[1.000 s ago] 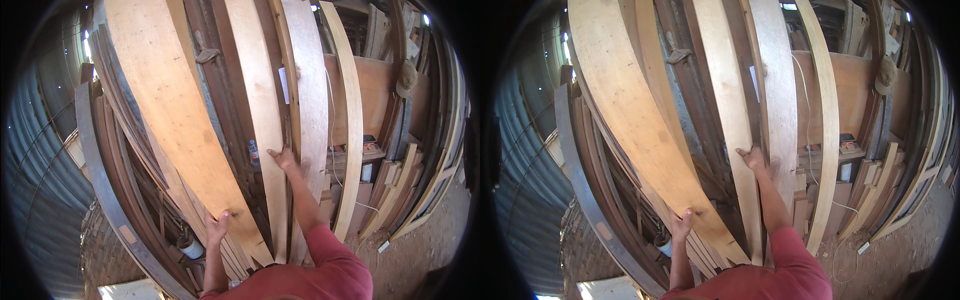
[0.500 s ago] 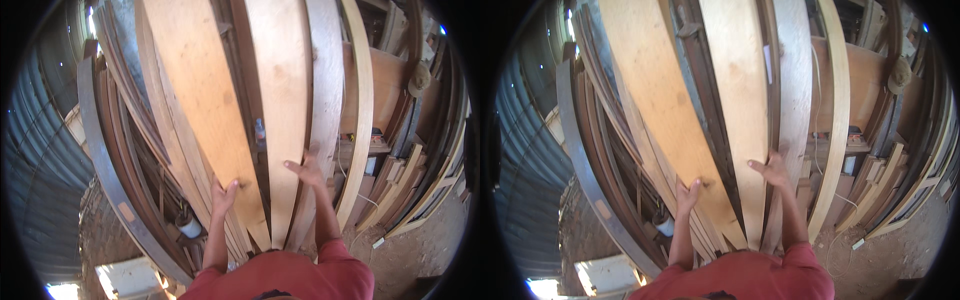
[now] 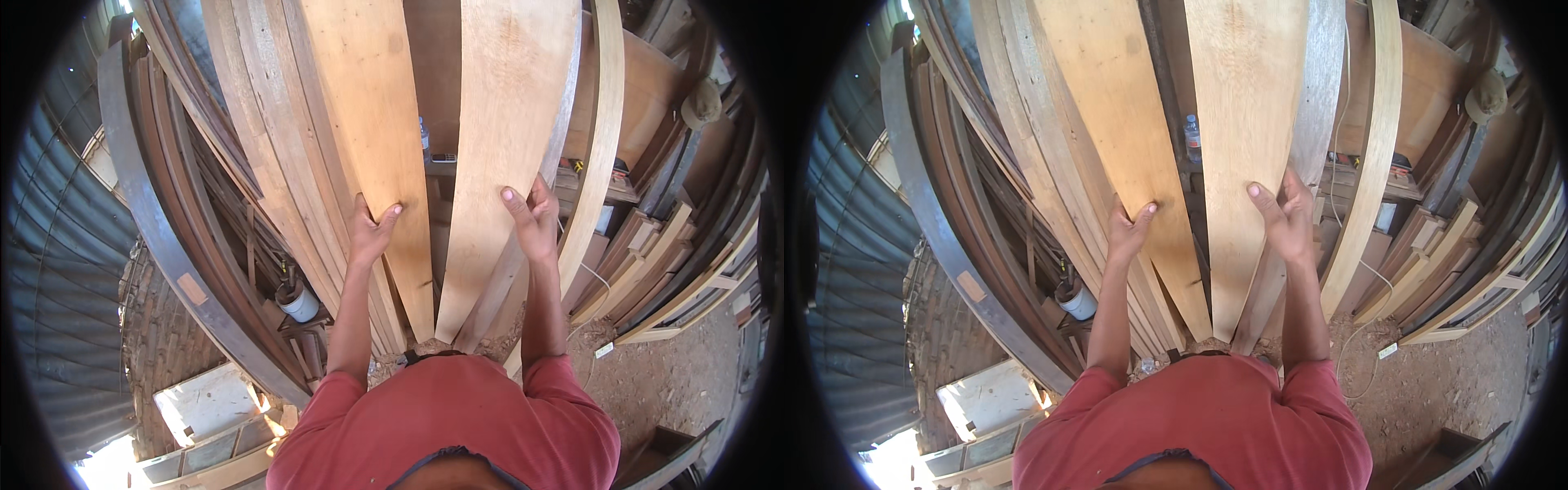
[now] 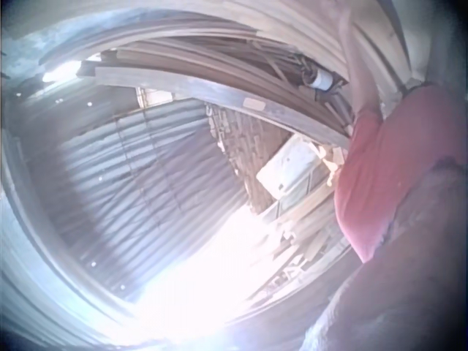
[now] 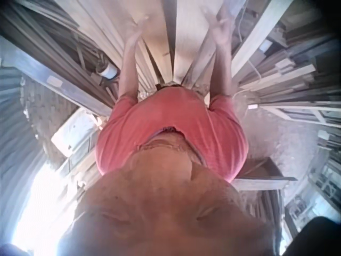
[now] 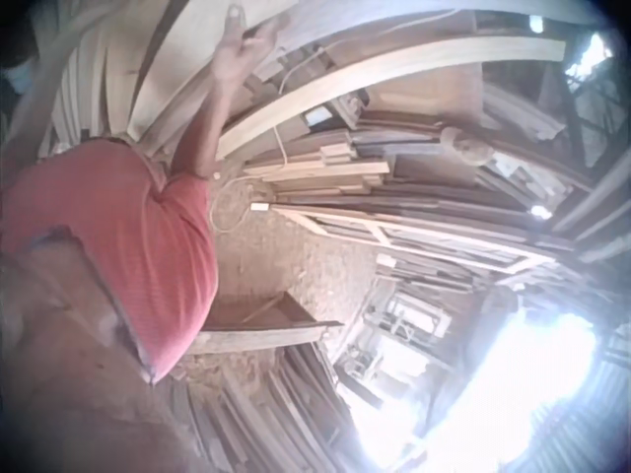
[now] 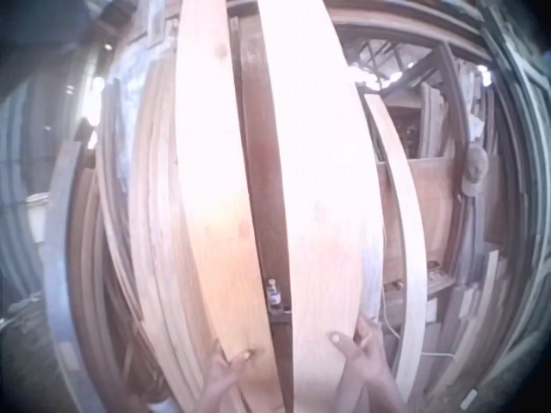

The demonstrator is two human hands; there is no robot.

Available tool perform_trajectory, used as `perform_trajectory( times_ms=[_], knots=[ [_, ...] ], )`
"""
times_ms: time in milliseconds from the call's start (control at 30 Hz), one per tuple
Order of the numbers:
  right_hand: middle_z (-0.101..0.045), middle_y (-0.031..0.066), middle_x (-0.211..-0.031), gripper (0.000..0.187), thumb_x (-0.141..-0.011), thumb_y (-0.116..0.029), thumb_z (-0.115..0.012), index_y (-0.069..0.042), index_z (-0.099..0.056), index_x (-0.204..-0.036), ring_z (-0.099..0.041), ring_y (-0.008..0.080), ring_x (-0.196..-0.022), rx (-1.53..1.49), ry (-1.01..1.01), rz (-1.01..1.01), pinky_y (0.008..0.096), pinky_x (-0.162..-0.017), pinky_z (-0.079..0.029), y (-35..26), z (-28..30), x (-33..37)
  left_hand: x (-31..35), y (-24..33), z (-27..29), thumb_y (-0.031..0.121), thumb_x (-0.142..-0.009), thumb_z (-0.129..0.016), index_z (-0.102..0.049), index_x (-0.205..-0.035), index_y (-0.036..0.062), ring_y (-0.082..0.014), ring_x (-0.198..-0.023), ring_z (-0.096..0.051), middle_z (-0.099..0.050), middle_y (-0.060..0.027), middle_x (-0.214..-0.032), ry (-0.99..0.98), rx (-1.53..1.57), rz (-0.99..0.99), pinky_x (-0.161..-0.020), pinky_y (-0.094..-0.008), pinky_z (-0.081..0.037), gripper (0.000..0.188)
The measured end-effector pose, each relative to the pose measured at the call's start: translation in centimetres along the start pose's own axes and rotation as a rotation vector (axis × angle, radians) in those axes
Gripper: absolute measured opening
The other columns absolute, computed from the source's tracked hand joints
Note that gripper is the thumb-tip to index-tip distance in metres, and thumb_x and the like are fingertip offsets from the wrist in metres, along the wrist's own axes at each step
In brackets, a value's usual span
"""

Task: The person sorts through a stack of curved and straight wood planks in a workshop, moving them by hand to organize the pile.

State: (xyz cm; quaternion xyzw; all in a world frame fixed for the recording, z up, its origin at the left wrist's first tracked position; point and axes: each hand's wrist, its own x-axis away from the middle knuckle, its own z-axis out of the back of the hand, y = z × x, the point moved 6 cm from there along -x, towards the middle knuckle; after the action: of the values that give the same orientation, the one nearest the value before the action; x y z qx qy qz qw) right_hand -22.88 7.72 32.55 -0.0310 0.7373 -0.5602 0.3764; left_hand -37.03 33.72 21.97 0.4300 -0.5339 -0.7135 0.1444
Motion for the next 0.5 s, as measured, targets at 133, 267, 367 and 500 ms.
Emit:
perform_trajectory(
  times_ms=[133, 267, 367, 500],
  knots=[
    [-0.066, 0.0122, -0.119, 0.044, -0.094, -0.016, -0.067, 0.006, -0.055, -0.130, -0.059, 0.0169, -0.111, 0.073, 0.054, -0.012, 0.0315, -0.099, -0.044, -0.7, 0.4, 1.3, -1.1, -1.6, -1.3, 0.017, -0.090, -0.076, -0.053, -0.113, -0.0011, -0.0170, -0.093, -0.069, -0.073, -0.0135, -0.100, 0.011, -0.112, 0.019, -0.082, -0.0308, -0.054, 0.037],
    [-0.066, 0.0119, -0.116, 0.044, -0.093, -0.019, -0.066, 0.006, -0.055, -0.128, -0.058, 0.0180, -0.110, 0.147, 0.090, 0.006, 0.0323, -0.099, -0.043, -1.2, 0.5, 2.7, -3.0, -2.3, -2.7, 0.028, -0.087, -0.079, -0.051, -0.113, -0.0014, -0.0306, -0.096, -0.072, -0.072, -0.0211, -0.099, -0.006, -0.229, 0.028, -0.083, -0.0380, -0.055, 0.048],
    [-0.066, 0.0110, -0.114, 0.044, -0.093, -0.019, -0.066, 0.006, -0.055, -0.127, -0.058, 0.0173, -0.107, 0.160, 0.103, 0.014, 0.0318, -0.097, -0.044, -1.9, 0.4, 3.6, -5.0, -4.9, -3.9, 0.039, -0.087, -0.077, -0.046, -0.118, -0.0016, -0.0408, -0.103, -0.069, -0.069, -0.0263, -0.105, -0.045, -0.356, 0.181, -0.088, -0.0452, -0.053, 0.059],
    [-0.066, 0.0103, -0.112, 0.044, -0.093, -0.021, -0.066, 0.006, -0.055, -0.126, -0.058, 0.0162, -0.104, 0.180, 0.071, 0.024, 0.0314, -0.093, -0.045, -2.0, 1.5, 4.6, -8.0, -7.2, -6.7, 0.048, -0.088, -0.073, -0.042, -0.122, -0.0017, -0.0464, -0.115, -0.061, -0.065, -0.0304, -0.116, -0.136, -0.325, 0.172, -0.096, -0.0492, -0.049, 0.068]
  ],
)
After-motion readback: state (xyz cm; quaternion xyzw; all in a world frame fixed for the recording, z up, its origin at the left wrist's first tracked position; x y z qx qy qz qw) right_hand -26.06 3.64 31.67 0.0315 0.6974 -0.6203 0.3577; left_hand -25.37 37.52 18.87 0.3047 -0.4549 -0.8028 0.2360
